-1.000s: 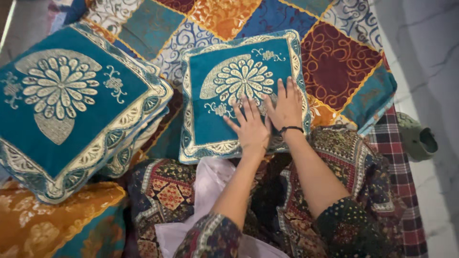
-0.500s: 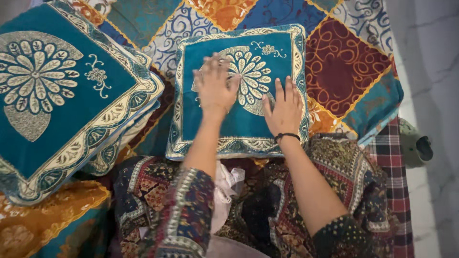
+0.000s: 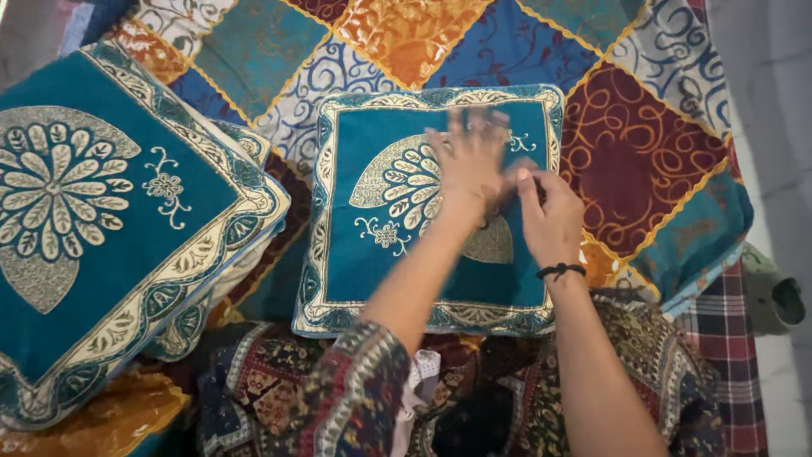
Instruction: The person smooths teal cushions on a bed, folds and stacks colored fabrics, and places a white pillowcase onto a pillow.
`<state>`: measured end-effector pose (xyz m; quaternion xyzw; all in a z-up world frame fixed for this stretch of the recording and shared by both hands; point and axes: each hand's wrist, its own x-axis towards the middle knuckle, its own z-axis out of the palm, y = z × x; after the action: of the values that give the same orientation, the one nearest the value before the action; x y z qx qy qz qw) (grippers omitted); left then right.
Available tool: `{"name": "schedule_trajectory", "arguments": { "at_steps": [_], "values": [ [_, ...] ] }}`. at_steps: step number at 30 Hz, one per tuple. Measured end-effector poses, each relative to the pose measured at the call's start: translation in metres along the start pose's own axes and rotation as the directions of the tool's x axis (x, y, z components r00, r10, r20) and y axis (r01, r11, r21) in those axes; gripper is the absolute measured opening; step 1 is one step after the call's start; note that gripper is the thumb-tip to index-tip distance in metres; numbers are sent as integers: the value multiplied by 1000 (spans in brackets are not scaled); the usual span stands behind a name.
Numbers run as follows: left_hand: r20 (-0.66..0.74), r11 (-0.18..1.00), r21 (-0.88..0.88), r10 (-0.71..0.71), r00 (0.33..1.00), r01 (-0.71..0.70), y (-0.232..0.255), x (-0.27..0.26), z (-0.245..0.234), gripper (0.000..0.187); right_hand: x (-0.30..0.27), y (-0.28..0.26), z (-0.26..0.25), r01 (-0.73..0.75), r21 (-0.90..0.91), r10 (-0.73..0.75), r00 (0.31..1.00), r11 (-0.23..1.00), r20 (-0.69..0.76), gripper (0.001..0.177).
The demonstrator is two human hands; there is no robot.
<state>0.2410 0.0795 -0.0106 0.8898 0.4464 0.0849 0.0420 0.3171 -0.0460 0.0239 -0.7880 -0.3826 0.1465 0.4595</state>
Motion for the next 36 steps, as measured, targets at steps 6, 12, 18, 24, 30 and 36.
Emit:
{"name": "schedule_trajectory", "arguments": {
  "at_steps": [6, 12, 18, 24, 30, 36],
  "values": [
    [103, 832, 310, 453, 886, -461, 72, -40, 24, 71, -1, -1, -12, 237, 79, -234, 971, 968, -51, 32],
    [-7, 979, -105, 176, 984, -176, 22, 25, -7, 52, -3, 2, -24, 212, 113, -197, 971, 971, -134, 34],
    [-25, 992, 39, -117, 993, 117, 11, 14, -20, 69, 11, 30, -2, 190, -68, -193, 980, 979, -46, 45],
    [257, 885, 345, 232, 938, -313, 86, -101, -31, 86, 10, 42, 14, 133, -88, -124, 987, 987, 104, 54],
    [136, 929, -107, 367, 920, -355, 58, -152, -18, 74, 2, 54, 13, 246, -247, -180, 948, 937, 262, 69],
    [-172, 997, -68, -55, 984, 43, -90, -195, -25, 70, -8, 59, 18, 263, -275, -185, 942, 925, 280, 78]
  ]
}}
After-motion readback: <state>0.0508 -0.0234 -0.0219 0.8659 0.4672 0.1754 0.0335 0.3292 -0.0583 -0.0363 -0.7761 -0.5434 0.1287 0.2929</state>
